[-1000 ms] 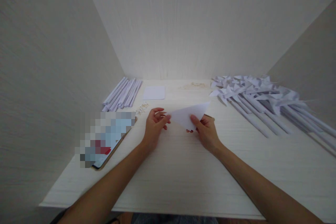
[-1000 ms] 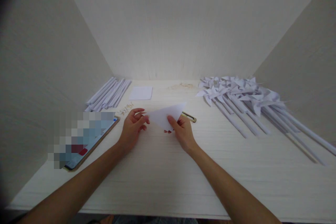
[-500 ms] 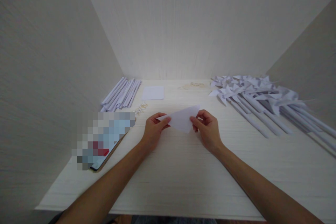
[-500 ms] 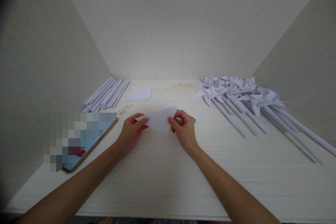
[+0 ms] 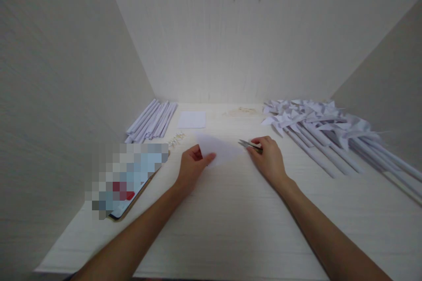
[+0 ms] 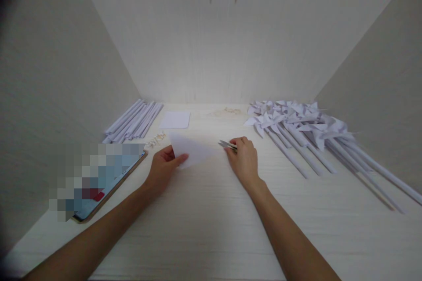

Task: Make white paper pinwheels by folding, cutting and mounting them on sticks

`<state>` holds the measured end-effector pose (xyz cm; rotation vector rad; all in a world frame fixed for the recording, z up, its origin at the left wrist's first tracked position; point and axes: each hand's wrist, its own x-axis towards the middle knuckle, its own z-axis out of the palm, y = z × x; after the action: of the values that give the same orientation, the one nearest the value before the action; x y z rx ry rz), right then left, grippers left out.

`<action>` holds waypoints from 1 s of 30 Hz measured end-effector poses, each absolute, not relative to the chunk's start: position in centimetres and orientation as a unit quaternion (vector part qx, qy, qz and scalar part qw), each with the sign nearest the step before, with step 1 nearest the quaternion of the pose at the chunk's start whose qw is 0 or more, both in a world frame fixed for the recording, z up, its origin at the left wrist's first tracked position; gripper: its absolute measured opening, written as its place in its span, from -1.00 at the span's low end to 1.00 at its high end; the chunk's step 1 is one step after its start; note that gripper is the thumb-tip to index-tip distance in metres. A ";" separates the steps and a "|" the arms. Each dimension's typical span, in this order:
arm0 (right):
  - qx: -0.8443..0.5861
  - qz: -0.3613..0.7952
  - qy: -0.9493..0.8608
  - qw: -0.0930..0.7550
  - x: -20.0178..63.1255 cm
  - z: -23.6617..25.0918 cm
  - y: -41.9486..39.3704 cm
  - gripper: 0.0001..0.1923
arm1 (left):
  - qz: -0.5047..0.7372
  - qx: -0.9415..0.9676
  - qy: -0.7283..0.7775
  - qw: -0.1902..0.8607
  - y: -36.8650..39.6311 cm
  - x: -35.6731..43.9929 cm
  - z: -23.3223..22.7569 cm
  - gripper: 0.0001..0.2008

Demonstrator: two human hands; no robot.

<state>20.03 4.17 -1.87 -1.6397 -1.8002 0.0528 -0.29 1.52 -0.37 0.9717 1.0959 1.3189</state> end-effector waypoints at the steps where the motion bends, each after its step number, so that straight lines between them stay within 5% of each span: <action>1: -0.639 0.000 -0.700 0.319 20.0 -2.0 4.2 -0.85 | 0.551 0.411 0.467 0.556 1.4 -0.3 -0.4 -0.70; 22: -0.645 -0.055 -0.723 0.241 20.0 -1.6 3.9 -0.78 | 0.570 0.363 0.467 0.571 1.4 -0.5 -0.7 -0.82; 26: -0.634 0.156 -0.624 0.430 19.3 -1.4 3.8 -0.77 | 0.585 0.346 0.455 0.575 1.7 -0.6 -0.8 -0.76; 30: -0.481 0.453 -0.489 0.569 17.0 -1.1 2.8 -0.71 | 0.589 0.378 0.452 0.553 1.8 -0.5 -0.6 -0.40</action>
<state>17.00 2.80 -1.14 -1.1296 -1.1483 1.0639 -0.48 1.80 -0.63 0.8930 1.0695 1.3925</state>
